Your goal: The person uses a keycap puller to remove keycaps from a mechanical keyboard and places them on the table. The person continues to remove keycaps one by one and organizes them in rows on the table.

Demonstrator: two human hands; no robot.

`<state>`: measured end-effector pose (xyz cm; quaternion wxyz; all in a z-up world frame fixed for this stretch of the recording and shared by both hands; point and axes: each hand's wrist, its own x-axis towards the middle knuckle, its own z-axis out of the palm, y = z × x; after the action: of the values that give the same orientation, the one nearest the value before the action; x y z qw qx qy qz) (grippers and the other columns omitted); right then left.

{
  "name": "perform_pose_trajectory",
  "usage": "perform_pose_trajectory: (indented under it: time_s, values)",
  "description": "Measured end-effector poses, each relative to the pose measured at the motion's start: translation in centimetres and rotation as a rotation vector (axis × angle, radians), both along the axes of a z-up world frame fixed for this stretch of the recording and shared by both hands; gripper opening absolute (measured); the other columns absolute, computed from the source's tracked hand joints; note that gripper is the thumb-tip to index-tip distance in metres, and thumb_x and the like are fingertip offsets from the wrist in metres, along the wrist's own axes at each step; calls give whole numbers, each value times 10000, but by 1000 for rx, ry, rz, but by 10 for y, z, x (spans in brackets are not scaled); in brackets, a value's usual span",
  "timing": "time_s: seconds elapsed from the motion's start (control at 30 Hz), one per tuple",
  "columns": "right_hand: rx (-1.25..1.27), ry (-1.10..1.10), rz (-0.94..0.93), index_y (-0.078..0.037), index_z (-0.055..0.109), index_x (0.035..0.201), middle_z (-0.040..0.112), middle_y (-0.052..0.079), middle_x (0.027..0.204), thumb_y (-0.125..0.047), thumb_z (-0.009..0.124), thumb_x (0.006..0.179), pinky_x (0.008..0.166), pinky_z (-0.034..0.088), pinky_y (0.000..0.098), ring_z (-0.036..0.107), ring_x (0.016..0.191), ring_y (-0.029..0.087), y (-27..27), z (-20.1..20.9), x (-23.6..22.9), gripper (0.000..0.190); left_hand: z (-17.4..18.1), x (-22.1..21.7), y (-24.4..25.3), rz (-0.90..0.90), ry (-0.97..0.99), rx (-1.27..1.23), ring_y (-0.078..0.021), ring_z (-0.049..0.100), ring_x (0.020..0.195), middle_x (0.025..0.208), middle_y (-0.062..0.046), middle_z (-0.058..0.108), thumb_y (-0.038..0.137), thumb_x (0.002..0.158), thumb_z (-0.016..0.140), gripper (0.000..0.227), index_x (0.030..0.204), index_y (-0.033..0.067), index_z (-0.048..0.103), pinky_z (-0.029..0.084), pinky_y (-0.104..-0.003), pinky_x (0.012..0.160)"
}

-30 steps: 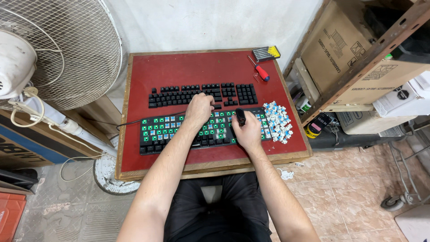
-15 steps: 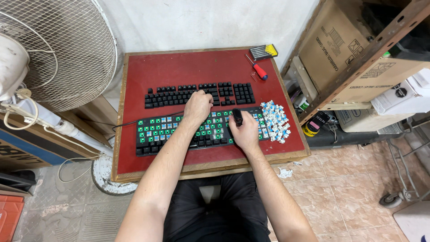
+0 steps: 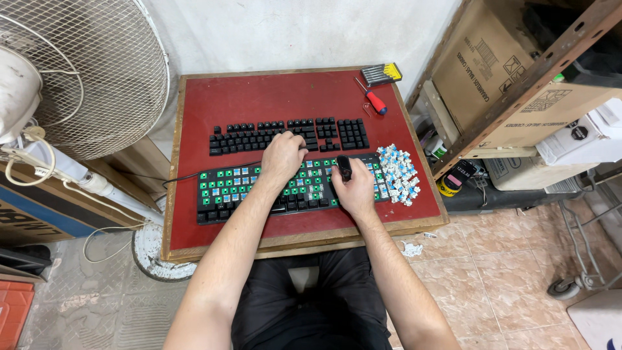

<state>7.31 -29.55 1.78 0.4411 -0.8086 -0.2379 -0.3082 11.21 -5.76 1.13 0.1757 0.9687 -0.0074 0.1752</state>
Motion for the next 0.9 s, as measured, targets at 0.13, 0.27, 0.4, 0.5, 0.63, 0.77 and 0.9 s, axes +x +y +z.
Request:
perform_pose_trajectory:
  time_s: [0.13, 0.27, 0.4, 0.5, 0.63, 0.77, 0.9]
  values:
    - [-5, -9, -9, -129, 821, 1100, 747, 77, 871, -100, 866, 930, 746, 630, 403, 784, 853, 307, 1, -6, 4, 179, 35, -52, 5, -63, -78, -60, -226, 735, 1070, 998, -4, 694, 295, 1005, 820, 112, 1087, 218, 821, 652, -379, 949]
    - [-17, 0, 1, -90, 803, 1079, 756, 104, 853, -133, 879, 949, 731, 635, 434, 790, 839, 350, 1, -4, 3, 157, 25, -77, 21, -104, -138, -68, -229, 742, 1067, 1007, -6, 722, 290, 1007, 818, 124, 1098, 206, 823, 645, -370, 965]
    - [-48, 16, 1, -104, 799, 1053, 754, 79, 828, -178, 890, 951, 728, 641, 415, 796, 834, 327, 2, -5, 3, 156, 6, -96, 26, -130, -210, -48, -216, 719, 1123, 1098, 12, 717, 294, 1000, 830, 139, 1103, 201, 816, 627, -362, 1002]
    - [23, 33, 22, -155, 851, 1098, 782, 42, 867, -174, 882, 962, 725, 620, 389, 797, 834, 297, -3, 4, 4, 141, 4, -102, 26, -136, -276, -40, -207, 740, 1111, 1122, 19, 737, 271, 1032, 798, 91, 1043, 184, 825, 618, -352, 1005]
    - [85, 86, 8, -157, 881, 1115, 783, 54, 824, -156, 892, 948, 709, 610, 357, 797, 812, 250, -33, 34, -5, 167, 3, -102, 26, -131, -278, -57, -204, 744, 1093, 1117, 24, 738, 285, 1045, 784, 123, 1034, 171, 828, 615, -358, 999]
    - [-39, 118, -57, -118, 863, 1065, 778, 109, 796, -202, 906, 949, 705, 600, 431, 786, 795, 337, -86, 46, -7, 150, -3, -102, 26, -114, -327, -20, -197, 745, 1099, 1122, 37, 736, 301, 1035, 802, 118, 1024, 187, 829, 613, -353, 999]
    - [-144, 323, -183, -97, 839, 1022, 752, 138, 754, -242, 898, 922, 722, 571, 449, 765, 779, 357, -138, 32, 5, 186, 0, -104, 26, -111, -321, -28, -213, 749, 1080, 1115, 36, 734, 303, 1043, 795, 129, 1013, 182, 830, 615, -364, 973]
